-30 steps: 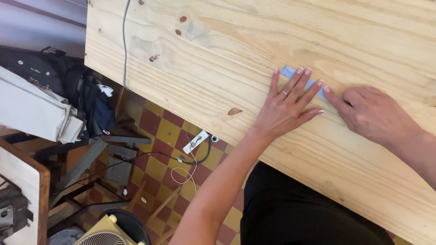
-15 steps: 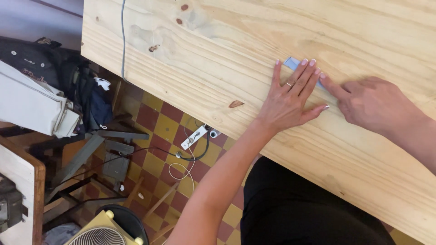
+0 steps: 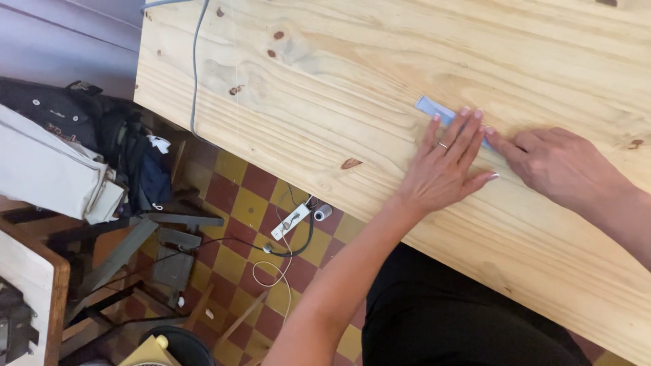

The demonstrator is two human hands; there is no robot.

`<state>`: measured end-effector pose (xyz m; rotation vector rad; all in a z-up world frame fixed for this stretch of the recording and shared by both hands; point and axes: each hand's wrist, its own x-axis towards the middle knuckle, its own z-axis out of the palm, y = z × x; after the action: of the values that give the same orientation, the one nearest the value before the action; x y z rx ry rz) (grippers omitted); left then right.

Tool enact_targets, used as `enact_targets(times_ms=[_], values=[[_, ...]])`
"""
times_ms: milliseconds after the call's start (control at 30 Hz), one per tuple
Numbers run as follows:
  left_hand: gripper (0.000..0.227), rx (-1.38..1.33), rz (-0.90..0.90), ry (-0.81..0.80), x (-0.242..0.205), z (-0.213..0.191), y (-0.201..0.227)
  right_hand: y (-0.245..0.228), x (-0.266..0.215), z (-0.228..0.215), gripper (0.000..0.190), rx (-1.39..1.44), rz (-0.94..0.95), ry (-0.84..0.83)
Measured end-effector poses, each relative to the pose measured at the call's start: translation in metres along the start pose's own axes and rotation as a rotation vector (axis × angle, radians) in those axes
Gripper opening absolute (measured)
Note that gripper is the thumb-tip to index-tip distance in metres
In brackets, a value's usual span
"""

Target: The person folds a light blue fabric strip lengthwise on a wooden table, pressing the fold flat with both hands. They repeatedly smooth and adjust the strip to maintain a straight edge, then lift the folded piece at the end.

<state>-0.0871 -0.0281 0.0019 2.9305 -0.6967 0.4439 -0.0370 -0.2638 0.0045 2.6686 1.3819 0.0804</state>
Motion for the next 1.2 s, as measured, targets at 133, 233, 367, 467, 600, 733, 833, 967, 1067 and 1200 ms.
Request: enact_targets(times_ms=[133, 233, 367, 467, 600, 733, 833, 967, 1067, 1200], values=[[0.070, -0.148, 0.012, 0.099, -0.001, 0.009, 0.004, -0.002, -0.009, 0.007, 0.043, 0.325, 0.143, 0.228], [0.074, -0.088, 0.024, 0.046, -0.002, 0.009, 0.004, -0.011, -0.026, 0.013, 0.046, 0.464, 0.311, 0.227], [0.074, -0.078, 0.045, 0.050, -0.006, 0.010, 0.001, -0.019, -0.028, 0.022, 0.038, 0.594, 0.333, 0.353], [0.071, -0.180, 0.064, 0.076, -0.006, 0.017, -0.001, -0.021, -0.024, 0.026, 0.025, 0.598, 0.322, 0.390], [0.066, -0.211, 0.060, 0.247, 0.000, 0.026, 0.007, -0.018, -0.026, 0.029, 0.021, 0.615, 0.394, 0.432], [0.061, -0.176, 0.053, 0.288, 0.002, 0.019, 0.004, -0.018, -0.020, 0.017, 0.023, 0.665, 0.407, 0.417], [0.059, -0.162, 0.032, 0.322, 0.001, 0.023, 0.006, -0.017, -0.022, 0.011, 0.026, 0.710, 0.486, 0.317], [0.059, -0.155, 0.017, 0.331, 0.000, 0.026, 0.006, -0.015, -0.026, 0.020, 0.030, 0.714, 0.520, 0.199], [0.059, -0.177, 0.012, 0.347, -0.001, 0.030, 0.007, -0.010, -0.025, 0.016, 0.037, 0.708, 0.640, 0.079], [0.059, -0.174, 0.009, 0.374, 0.000, 0.033, 0.008, 0.012, -0.030, -0.012, 0.053, 1.262, 0.830, -0.181]])
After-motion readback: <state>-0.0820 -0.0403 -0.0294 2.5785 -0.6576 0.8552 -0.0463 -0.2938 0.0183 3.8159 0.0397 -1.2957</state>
